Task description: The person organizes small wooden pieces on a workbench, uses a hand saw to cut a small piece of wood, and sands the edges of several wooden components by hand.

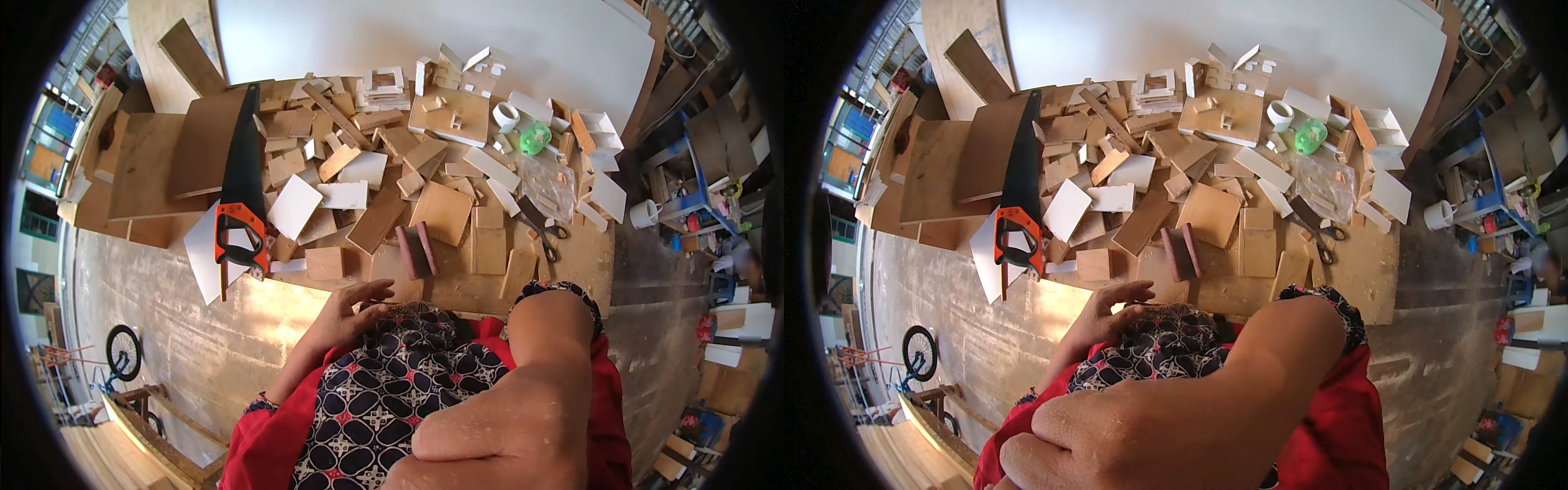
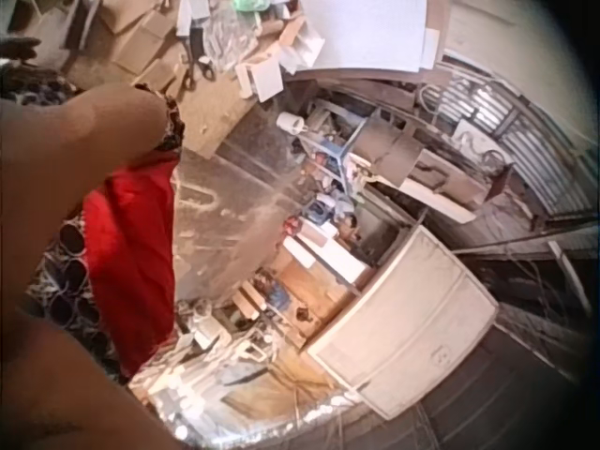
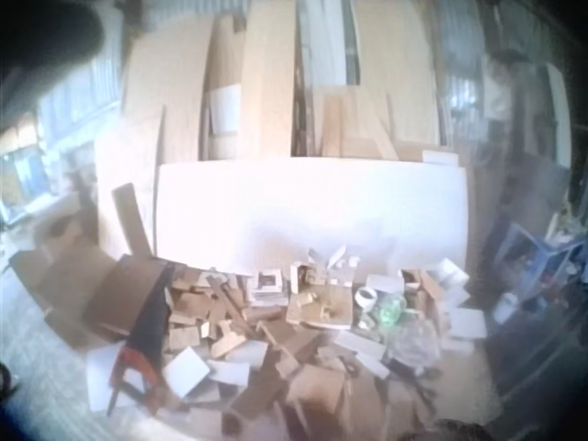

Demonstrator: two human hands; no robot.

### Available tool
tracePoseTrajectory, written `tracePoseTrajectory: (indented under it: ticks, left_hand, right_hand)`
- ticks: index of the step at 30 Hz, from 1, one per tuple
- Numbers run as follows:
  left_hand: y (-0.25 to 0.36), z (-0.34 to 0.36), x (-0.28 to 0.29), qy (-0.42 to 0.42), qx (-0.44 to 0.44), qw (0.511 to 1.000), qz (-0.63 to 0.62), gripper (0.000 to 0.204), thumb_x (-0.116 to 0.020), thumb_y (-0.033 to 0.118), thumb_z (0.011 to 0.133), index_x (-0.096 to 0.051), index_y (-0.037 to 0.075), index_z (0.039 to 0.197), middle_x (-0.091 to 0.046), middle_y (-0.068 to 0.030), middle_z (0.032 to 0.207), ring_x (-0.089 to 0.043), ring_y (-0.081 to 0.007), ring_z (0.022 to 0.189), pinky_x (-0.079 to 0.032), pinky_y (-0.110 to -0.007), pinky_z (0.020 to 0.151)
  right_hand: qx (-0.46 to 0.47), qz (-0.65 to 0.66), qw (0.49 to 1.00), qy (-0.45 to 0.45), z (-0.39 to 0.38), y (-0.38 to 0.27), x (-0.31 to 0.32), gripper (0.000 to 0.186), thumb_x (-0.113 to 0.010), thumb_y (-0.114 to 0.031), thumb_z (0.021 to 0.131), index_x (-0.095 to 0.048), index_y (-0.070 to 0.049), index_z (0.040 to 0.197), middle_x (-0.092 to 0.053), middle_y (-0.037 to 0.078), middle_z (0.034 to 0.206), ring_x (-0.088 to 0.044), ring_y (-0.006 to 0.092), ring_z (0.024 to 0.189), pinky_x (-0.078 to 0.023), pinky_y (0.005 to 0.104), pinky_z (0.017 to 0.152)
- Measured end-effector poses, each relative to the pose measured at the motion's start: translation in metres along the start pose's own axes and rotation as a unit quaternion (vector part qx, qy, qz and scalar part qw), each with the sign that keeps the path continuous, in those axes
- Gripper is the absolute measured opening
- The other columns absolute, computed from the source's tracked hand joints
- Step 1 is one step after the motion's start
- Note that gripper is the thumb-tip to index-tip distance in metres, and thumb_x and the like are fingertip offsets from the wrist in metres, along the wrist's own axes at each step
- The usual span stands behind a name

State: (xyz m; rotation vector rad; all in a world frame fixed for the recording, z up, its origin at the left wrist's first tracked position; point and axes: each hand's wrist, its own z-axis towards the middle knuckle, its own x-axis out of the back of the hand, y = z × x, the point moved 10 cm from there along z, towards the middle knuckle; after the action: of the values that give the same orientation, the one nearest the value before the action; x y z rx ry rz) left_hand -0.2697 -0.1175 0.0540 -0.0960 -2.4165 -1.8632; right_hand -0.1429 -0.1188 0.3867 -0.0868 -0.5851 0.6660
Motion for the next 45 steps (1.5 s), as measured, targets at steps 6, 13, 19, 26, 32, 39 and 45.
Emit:
tracePoseTrajectory:
  ticks: [6,13,19,26,32,39,45]
  left_hand:
    - [0.012,0.011,0.002,0.030,0.022,0.998,-0.051,0.046,-0.063,0.024,0.090,-0.054,0.001,0.129,-0.066,-0.0125,0.108,-0.060,-0.0168,0.103,-0.046,-0.030,0.090]
    - [-0.001,0.010,0.035,0.082,-0.022,0.995,-0.054,0.036,-0.063,0.017,0.090,-0.060,0.000,0.122,-0.069,-0.0090,0.094,-0.062,-0.0120,0.088,-0.050,-0.026,0.078]
    - [0.006,-0.011,0.128,0.207,-0.013,0.978,0.014,0.018,-0.060,0.010,0.090,-0.069,-0.003,0.098,-0.068,-0.0059,0.082,-0.061,-0.0082,0.071,-0.049,-0.023,0.064]
    - [0.019,-0.065,0.244,0.394,-0.098,0.888,0.215,0.009,-0.061,0.002,0.083,-0.069,0.002,0.087,-0.066,-0.0088,0.074,-0.064,-0.0198,0.066,-0.049,-0.029,0.061]
    - [-0.007,-0.080,0.299,0.385,0.000,0.794,0.470,0.071,-0.076,0.023,0.071,-0.046,0.004,0.133,-0.053,-0.0203,0.126,-0.054,-0.0365,0.111,-0.046,-0.043,0.091]
    - [-0.057,-0.074,0.315,0.312,0.029,0.920,0.236,0.103,-0.079,0.032,0.069,-0.020,-0.001,0.146,-0.051,-0.0279,0.128,-0.057,-0.0435,0.107,-0.048,-0.041,0.090]
    - [-0.102,-0.070,0.359,0.378,-0.037,0.905,-0.190,0.085,-0.064,0.028,0.088,-0.011,0.000,0.149,-0.044,-0.0231,0.139,-0.056,-0.0307,0.113,-0.046,-0.043,0.094]
  right_hand:
    - [-0.094,0.083,0.983,0.131,-0.007,0.021,0.029,0.004,-0.063,-0.010,0.064,-0.060,-0.011,0.067,-0.035,-0.005,0.058,-0.035,0.0069,0.048,-0.025,0.0208,0.038]
    - [-0.210,0.139,0.963,0.097,-0.024,0.092,0.036,0.010,-0.060,-0.011,0.079,-0.063,-0.002,0.084,-0.051,0.004,0.071,-0.049,0.0141,0.059,-0.039,0.0281,0.054]
    - [-0.453,0.054,0.890,0.010,-0.141,0.280,-0.094,0.030,-0.067,-0.014,0.083,-0.062,0.000,0.110,-0.065,0.013,0.086,-0.062,0.0241,0.070,-0.050,0.0360,0.068]
    - [-0.413,-0.190,0.880,-0.141,-0.133,0.335,-0.222,0.059,-0.072,-0.027,0.078,-0.051,-0.001,0.127,-0.053,0.020,0.126,-0.050,0.0354,0.118,-0.041,0.0437,0.098]
    - [-0.471,-0.229,0.811,-0.261,-0.164,0.335,-0.264,0.052,-0.068,-0.039,0.081,-0.058,-0.002,0.117,-0.058,0.016,0.122,-0.053,0.0305,0.116,-0.041,0.0444,0.096]
    - [-0.444,-0.174,0.869,-0.133,-0.110,0.334,-0.262,0.047,-0.070,-0.030,0.081,-0.060,-0.002,0.117,-0.058,0.019,0.121,-0.056,0.0351,0.111,-0.045,0.0414,0.094]
    - [-0.385,-0.145,0.895,-0.174,-0.039,0.346,-0.344,0.064,-0.069,-0.031,0.081,-0.046,-0.004,0.134,-0.045,0.027,0.133,-0.045,0.0437,0.121,-0.037,0.0463,0.103]
